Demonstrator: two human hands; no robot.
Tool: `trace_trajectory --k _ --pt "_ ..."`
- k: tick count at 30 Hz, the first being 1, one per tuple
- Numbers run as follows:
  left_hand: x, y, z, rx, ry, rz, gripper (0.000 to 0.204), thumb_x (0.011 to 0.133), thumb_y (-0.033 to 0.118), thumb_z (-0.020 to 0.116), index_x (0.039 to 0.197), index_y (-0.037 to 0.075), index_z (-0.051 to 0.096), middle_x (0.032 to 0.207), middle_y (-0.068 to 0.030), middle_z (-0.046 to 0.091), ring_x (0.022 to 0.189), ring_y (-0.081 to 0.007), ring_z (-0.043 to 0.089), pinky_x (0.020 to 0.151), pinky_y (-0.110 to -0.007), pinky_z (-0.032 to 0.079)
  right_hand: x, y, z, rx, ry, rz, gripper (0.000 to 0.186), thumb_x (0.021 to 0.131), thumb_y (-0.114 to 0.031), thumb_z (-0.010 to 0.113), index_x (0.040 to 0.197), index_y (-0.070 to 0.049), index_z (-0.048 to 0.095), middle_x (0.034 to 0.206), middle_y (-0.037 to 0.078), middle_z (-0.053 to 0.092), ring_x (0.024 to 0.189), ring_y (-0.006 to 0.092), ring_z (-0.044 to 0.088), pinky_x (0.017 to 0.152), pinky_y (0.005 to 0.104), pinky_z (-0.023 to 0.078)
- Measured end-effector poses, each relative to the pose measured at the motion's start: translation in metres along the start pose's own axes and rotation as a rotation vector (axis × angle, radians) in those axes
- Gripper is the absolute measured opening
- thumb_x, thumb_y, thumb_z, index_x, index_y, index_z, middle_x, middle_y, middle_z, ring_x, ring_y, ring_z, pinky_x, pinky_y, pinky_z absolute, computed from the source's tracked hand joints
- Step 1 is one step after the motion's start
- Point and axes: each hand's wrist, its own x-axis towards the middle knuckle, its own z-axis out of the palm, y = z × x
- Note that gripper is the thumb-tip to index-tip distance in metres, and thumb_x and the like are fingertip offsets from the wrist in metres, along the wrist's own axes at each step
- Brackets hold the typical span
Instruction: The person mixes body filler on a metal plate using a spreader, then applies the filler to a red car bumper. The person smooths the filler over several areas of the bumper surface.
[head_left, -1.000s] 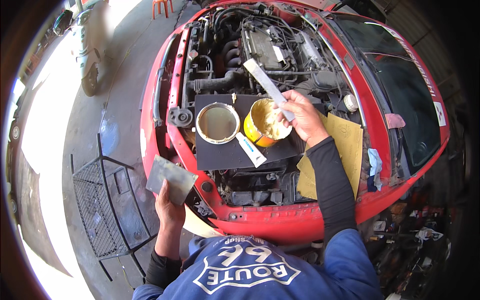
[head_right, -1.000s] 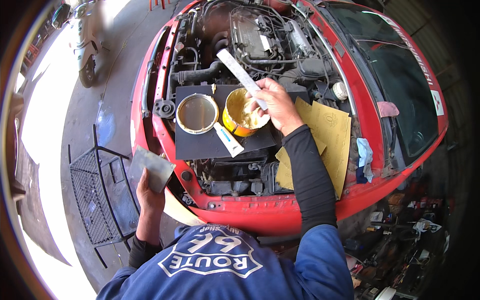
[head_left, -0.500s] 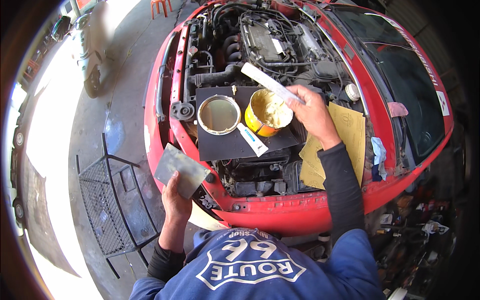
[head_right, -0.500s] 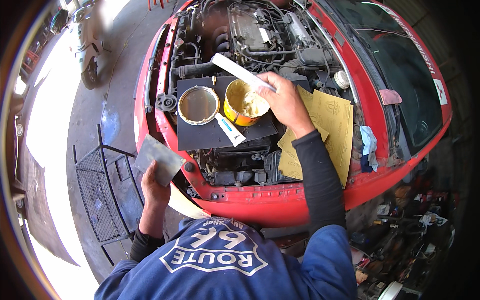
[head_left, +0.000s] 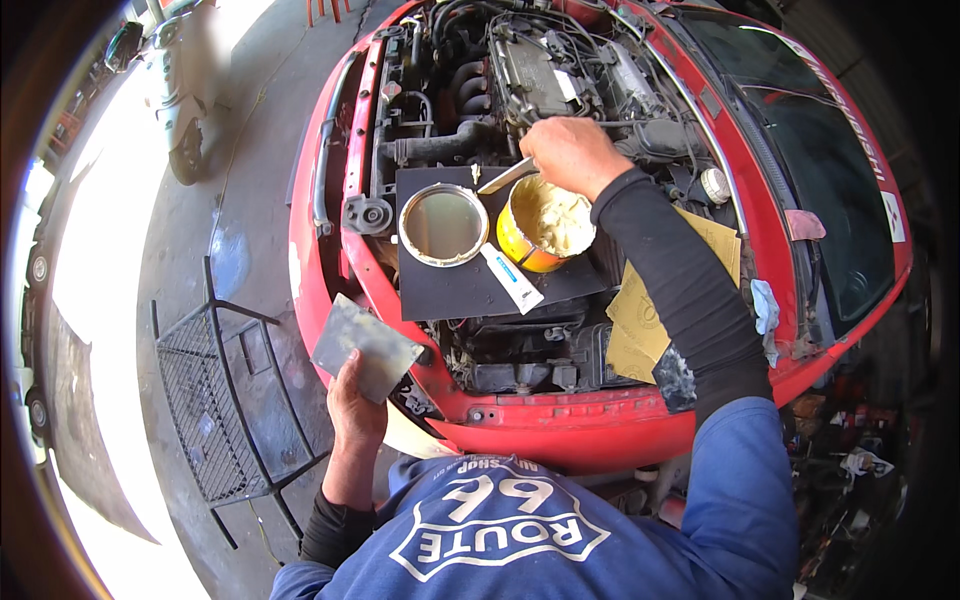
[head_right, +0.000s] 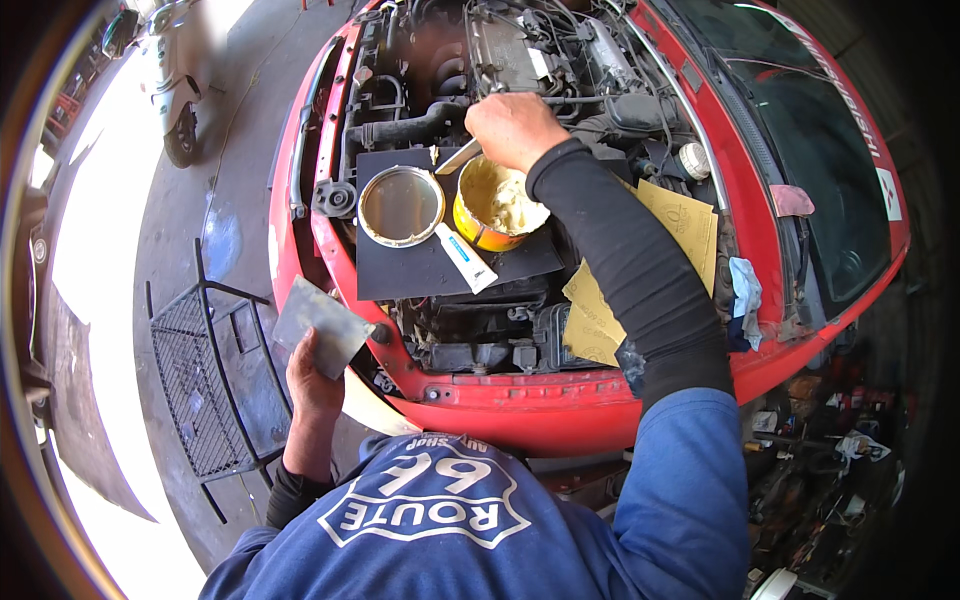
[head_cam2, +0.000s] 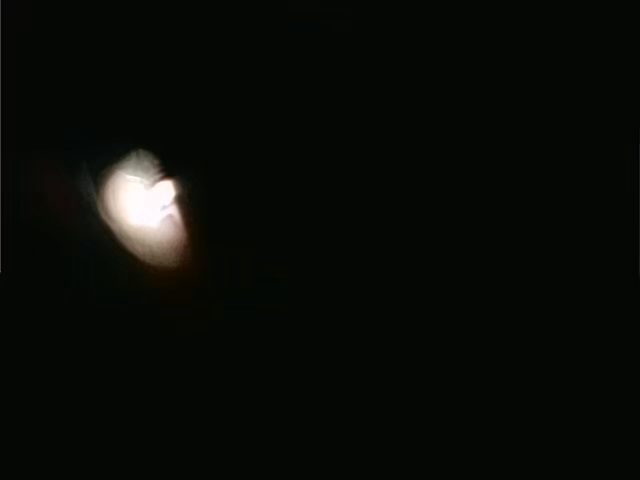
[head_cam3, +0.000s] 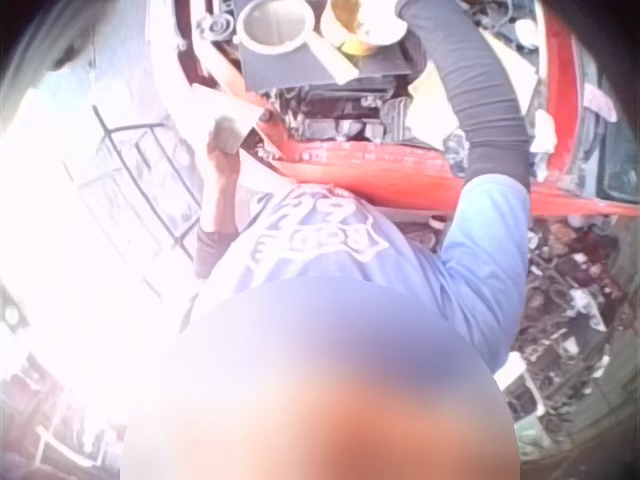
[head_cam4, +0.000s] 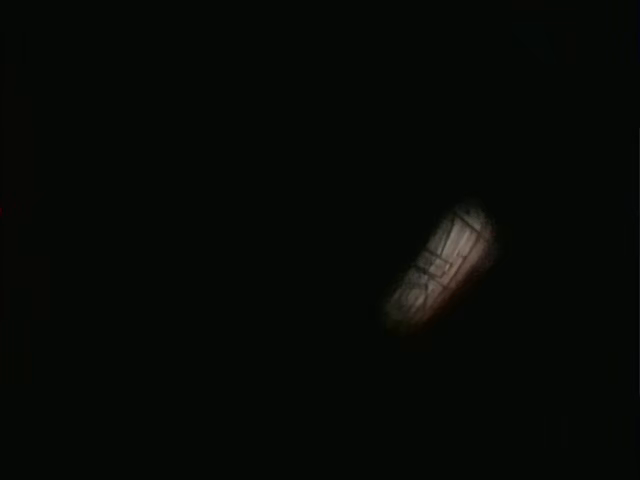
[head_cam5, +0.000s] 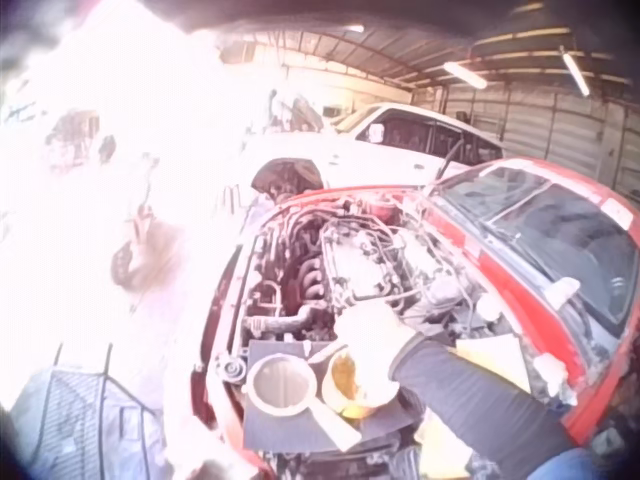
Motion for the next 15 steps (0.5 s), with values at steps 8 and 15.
trace_trajectory --k 8,15 --pt "0.002 -0.002 -0.004 -0.014 0.01 0.003 0.034 0.094 0.024 0.061 0.12 0.002 0.059 0.115 -0.0081 0.067 0.108 -0.023 0.064 0.098 -0.039 0.048 0.039 0.006 -0.011 0.008 -0.068 0.011 0.019 0.076 -0.005 0.062 0.089 -0.012 0.075 0.087 0.014 0.071 0.085 0.0334 0.069 0.074 0.0454 0.054" --pt "-0.001 0.0 -0.011 -0.01 0.076 0.024 0.036 0.093 0.023 0.062 0.123 0.002 0.056 0.117 -0.0079 0.065 0.109 -0.0231 0.063 0.098 -0.04 0.048 0.052 0.026 -0.021 -0.018 0.316 0.209 0.016 0.088 -0.015 0.055 0.097 -0.01 0.068 0.094 0.014 0.07 0.091 0.0351 0.067 0.078 0.0473 0.054"
